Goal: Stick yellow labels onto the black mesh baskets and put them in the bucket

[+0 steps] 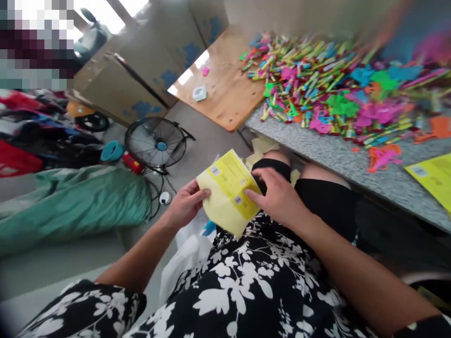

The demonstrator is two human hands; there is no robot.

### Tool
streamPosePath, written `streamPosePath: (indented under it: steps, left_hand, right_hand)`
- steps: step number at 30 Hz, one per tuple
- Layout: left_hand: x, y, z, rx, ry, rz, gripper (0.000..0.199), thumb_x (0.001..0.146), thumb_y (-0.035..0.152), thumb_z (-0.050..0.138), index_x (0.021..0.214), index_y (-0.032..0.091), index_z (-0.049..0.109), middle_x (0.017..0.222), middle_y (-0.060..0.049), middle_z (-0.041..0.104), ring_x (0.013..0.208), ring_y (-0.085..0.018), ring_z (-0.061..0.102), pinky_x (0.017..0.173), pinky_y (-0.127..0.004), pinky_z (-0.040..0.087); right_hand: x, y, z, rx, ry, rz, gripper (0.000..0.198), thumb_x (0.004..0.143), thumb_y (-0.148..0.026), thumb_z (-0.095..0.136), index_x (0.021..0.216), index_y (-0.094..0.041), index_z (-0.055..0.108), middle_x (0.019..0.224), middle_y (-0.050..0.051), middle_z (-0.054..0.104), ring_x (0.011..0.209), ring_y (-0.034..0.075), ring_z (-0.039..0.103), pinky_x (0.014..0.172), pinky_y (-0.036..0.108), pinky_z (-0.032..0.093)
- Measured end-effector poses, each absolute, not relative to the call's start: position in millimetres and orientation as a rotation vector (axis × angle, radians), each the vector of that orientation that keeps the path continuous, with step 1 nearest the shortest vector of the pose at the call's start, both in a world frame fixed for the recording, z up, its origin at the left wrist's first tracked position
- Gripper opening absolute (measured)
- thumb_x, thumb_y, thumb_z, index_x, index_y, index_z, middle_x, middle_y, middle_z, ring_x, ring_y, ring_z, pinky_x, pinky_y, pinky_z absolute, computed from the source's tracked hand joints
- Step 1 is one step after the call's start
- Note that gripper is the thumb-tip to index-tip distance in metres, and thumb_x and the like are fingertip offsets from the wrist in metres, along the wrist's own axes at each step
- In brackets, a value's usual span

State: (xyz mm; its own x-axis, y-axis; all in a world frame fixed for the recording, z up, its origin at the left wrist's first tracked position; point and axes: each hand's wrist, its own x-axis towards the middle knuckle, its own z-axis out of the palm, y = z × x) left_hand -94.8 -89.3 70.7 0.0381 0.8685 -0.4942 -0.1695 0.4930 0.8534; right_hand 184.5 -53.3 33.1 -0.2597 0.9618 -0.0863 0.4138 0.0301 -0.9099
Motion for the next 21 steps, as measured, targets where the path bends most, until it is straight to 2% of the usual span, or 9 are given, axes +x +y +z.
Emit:
streamPosePath:
  steps: [1,3,6,9,12,15,17,19,21]
  left_hand:
    - [-104.3,-97.3,78.4,0.698,1.311,0.917,0.042,0.074,0.029,0.093,0.107,0.016,0.071,0.107,-0.009,0.079,0.086,-0.020,0.075,0.079,-0.032,0.062]
    - [-119.2,-112.3,88.5,0.683,1.361,0.947,0.044,0.075,0.031,0.093,0.109,0.016,0.070,0.110,-0.009,0.079,0.090,-0.022,0.075,0.081,-0.034,0.062]
    - [-136.9,-134.6,93.7,0.680,1.481,0.981,0.051,0.077,0.039,0.091,0.116,0.016,0.066,0.118,-0.012,0.077,0.096,-0.024,0.075,0.084,-0.036,0.062]
    - [-164.4,-171.2,103.6,0.878,1.653,0.817,0.065,0.084,0.050,0.083,0.136,0.019,0.058,0.130,-0.016,0.072,0.114,-0.029,0.071,0.094,-0.042,0.059]
    - [-192.2,-230.1,118.0,1.148,1.616,0.278,0.096,0.081,0.051,0.085,0.162,0.029,0.038,0.154,-0.016,0.058,0.142,-0.034,0.055,0.116,-0.050,0.047]
    - [-197.6,-285.3,113.9,1.194,1.715,-0.125,0.122,0.069,0.051,0.092,0.169,0.028,0.026,0.165,-0.018,0.046,0.147,-0.040,0.049,0.122,-0.054,0.038]
    - [-192.8,-302.8,100.0,1.178,1.879,-0.125,0.102,0.072,0.042,0.086,0.162,0.022,0.043,0.151,-0.018,0.061,0.133,-0.039,0.061,0.115,-0.051,0.045]
    - [-189.9,-301.0,87.9,1.145,2.050,0.007,0.063,0.080,0.032,0.072,0.140,0.018,0.064,0.127,-0.014,0.075,0.114,-0.034,0.070,0.105,-0.046,0.052]
    - [-191.0,-283.7,87.2,1.128,2.194,0.147,0.039,0.084,0.028,0.060,0.119,0.017,0.071,0.114,-0.011,0.078,0.108,-0.031,0.070,0.100,-0.043,0.053]
  right_hand:
    - [176.9,-45.5,36.7,-1.351,-1.736,1.179,0.062,0.084,-0.052,0.081,0.137,-0.024,0.066,0.138,0.013,0.070,0.123,0.033,0.069,0.107,0.052,0.058]
    - [160.8,-35.0,45.1,-1.139,-1.724,1.469,0.075,0.081,-0.058,0.083,0.145,-0.025,0.061,0.142,0.014,0.068,0.125,0.033,0.069,0.103,0.050,0.060]
    - [135.8,-33.8,54.7,-0.712,-1.571,2.224,0.060,0.087,-0.062,0.075,0.133,-0.025,0.069,0.122,0.010,0.079,0.104,0.031,0.078,0.088,0.047,0.066]
    - [120.6,-35.6,51.4,-0.695,-1.454,2.415,0.050,0.088,-0.059,0.074,0.123,-0.023,0.074,0.108,0.009,0.082,0.093,0.032,0.080,0.081,0.048,0.068]
    - [119.7,-24.9,37.8,-1.087,-1.631,1.949,0.044,0.093,-0.054,0.068,0.124,-0.022,0.072,0.109,0.012,0.082,0.091,0.033,0.080,0.077,0.047,0.067]
    - [121.4,-11.3,25.7,-1.373,-1.885,1.305,0.046,0.096,-0.043,0.061,0.137,-0.023,0.064,0.123,0.015,0.078,0.106,0.039,0.076,0.091,0.056,0.062]
    - [117.9,-10.0,22.2,-1.376,-2.058,1.052,0.062,0.098,-0.038,0.054,0.157,-0.020,0.045,0.133,0.018,0.073,0.113,0.043,0.073,0.098,0.060,0.057]
    - [108.3,-16.5,23.0,-1.246,-2.293,0.869,0.070,0.101,-0.033,0.043,0.167,-0.016,0.027,0.141,0.020,0.068,0.113,0.043,0.072,0.097,0.057,0.057]
    - [92.6,-28.7,28.1,-1.032,-2.511,0.750,0.064,0.103,-0.027,0.035,0.166,-0.015,0.030,0.146,0.020,0.064,0.115,0.039,0.071,0.095,0.052,0.057]
